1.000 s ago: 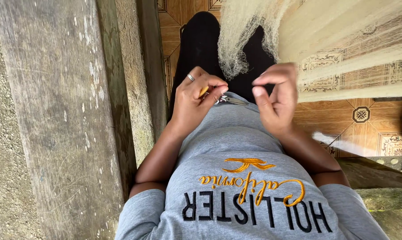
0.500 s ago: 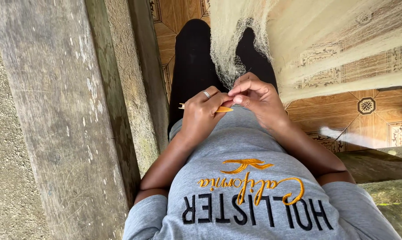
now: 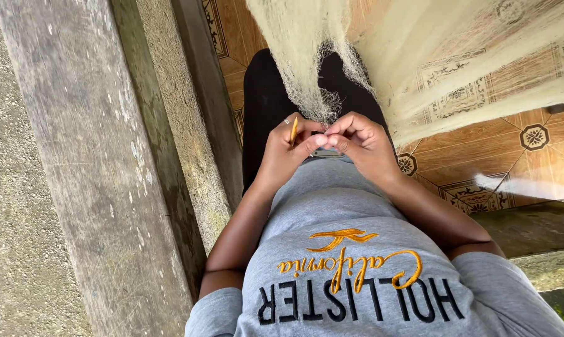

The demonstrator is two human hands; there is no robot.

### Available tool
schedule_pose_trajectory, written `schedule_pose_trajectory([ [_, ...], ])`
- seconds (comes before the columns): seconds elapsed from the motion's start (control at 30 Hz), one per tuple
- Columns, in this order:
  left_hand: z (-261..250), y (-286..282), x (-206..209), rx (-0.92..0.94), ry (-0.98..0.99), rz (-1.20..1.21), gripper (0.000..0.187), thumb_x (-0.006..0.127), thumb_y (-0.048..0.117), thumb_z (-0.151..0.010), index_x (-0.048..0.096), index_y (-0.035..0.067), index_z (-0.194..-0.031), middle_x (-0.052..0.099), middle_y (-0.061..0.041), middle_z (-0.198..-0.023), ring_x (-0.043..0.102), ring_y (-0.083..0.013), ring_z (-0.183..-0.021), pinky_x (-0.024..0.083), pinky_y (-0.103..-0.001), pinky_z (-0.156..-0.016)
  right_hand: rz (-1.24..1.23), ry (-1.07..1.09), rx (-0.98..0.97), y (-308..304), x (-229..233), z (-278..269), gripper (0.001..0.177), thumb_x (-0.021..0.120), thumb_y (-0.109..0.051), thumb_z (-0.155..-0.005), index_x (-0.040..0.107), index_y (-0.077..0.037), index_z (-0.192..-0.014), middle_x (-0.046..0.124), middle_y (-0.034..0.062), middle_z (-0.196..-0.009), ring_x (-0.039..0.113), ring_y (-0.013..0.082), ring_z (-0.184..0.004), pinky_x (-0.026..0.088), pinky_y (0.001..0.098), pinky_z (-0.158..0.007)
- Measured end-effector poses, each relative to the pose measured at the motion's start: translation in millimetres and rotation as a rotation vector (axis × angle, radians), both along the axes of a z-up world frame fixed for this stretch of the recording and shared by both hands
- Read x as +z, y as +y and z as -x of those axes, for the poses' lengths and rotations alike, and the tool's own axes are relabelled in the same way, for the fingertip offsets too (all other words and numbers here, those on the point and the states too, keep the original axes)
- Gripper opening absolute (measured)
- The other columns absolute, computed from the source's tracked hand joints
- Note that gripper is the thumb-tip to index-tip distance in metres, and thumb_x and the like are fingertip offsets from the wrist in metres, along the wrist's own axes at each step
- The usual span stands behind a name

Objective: Repairing a fishing net using a netting needle and scissors

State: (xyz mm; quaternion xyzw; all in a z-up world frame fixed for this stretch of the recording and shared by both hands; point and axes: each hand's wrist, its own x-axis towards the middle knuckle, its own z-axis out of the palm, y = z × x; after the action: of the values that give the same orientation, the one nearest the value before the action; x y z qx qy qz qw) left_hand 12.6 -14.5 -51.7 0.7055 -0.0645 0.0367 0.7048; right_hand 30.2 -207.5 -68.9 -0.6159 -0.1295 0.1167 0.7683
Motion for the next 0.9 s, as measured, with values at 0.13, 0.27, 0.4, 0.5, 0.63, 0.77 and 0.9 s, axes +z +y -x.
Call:
schedule_pose_trajectory([
  [0.13,-10.5,-14.3,-4.8,-0.009,0.016,0.07,0.034,0.089,0.018,-0.082,0.076,0.003,-0.11,0.057,-0.008,-0.069,0.053,-0.0089,-0.062,0.045,-0.024,-0.056,0.098,-0.073,-0.037,-0.2,11.0,-0.7,0.011,0.077,-0.001,-0.094,0.068,0.004,-0.097,0.071,0.0152,-0.08,0.063,0.0105,-0.082,0.055,0.0259,-0.071],
  [0.27,-19.5,-23.6,2.9,-0.026,0.091,0.299,0.016,0.078,0.004,-0.091,0.075,-0.003,-0.104,0.065,-0.012,-0.069,0.066,-0.0139,-0.061,0.053,-0.025,-0.058,0.068,-0.082,-0.046,-3.0,9.2,-2.2,0.01,0.077,0.003,-0.092,0.068,0.005,-0.095,0.07,0.0135,-0.08,0.065,0.0121,-0.09,0.057,0.0287,-0.078],
  [0.4,-22.1,-26.7,14.3,0.044,0.144,0.262,0.015,0.08,0.011,-0.091,0.078,0.001,-0.102,0.058,-0.002,-0.069,0.053,-0.0033,-0.067,0.044,-0.019,-0.06,0.024,-0.043,-0.03,-5.5,11.7,-6.8,0.011,0.076,-0.001,-0.094,0.069,0.005,-0.1,0.069,0.0127,-0.076,0.061,0.009,-0.072,0.053,0.0224,-0.069],
  [0.5,-20.7,-29.7,18.5,0.056,0.156,0.223,0.014,0.082,0.015,-0.09,0.078,0.006,-0.101,0.057,-0.001,-0.071,0.047,-0.0023,-0.069,0.04,-0.017,-0.061,-0.004,-0.044,-0.022,-10.3,7.6,-8.9,0.012,0.075,-0.003,-0.095,0.069,0.004,-0.103,0.069,0.0127,-0.077,0.063,0.0101,-0.072,0.054,0.0228,-0.069],
  [0.63,-17.1,-7.6,23.2,-0.015,0.171,0.13,0.021,0.084,0.018,-0.089,0.078,0.008,-0.107,0.06,0.0,-0.074,0.05,-0.0026,-0.068,0.042,-0.017,-0.063,-0.012,-0.041,-0.03,-14.2,8.2,-9.2,0.011,0.074,-0.001,-0.095,0.069,0.004,-0.104,0.069,0.013,-0.077,0.062,0.009,-0.071,0.052,0.0216,-0.068],
  [0.77,-12.1,37.6,38.8,0.027,0.114,-0.424,0.025,0.082,0.024,-0.089,0.074,0.01,-0.109,0.062,-0.009,-0.087,0.06,-0.023,-0.073,0.049,-0.037,-0.065,-0.008,-0.041,-0.061,-21.6,5.3,-10.3,0.01,0.072,0.003,-0.096,0.069,0.006,-0.105,0.069,0.015,-0.078,0.062,0.0103,-0.069,0.052,0.0219,-0.069],
  [0.9,-5.6,61.9,35.0,0.34,0.093,-1.283,0.015,0.08,0.025,-0.09,0.071,0.014,-0.094,0.063,-0.009,-0.09,0.069,-0.0364,-0.065,0.058,-0.05,-0.058,0.025,-0.068,-0.085,-27.4,4.5,-12.8,0.012,0.072,0.005,-0.097,0.068,0.009,-0.107,0.069,0.0176,-0.08,0.061,0.0121,-0.069,0.053,0.0222,-0.069],
])
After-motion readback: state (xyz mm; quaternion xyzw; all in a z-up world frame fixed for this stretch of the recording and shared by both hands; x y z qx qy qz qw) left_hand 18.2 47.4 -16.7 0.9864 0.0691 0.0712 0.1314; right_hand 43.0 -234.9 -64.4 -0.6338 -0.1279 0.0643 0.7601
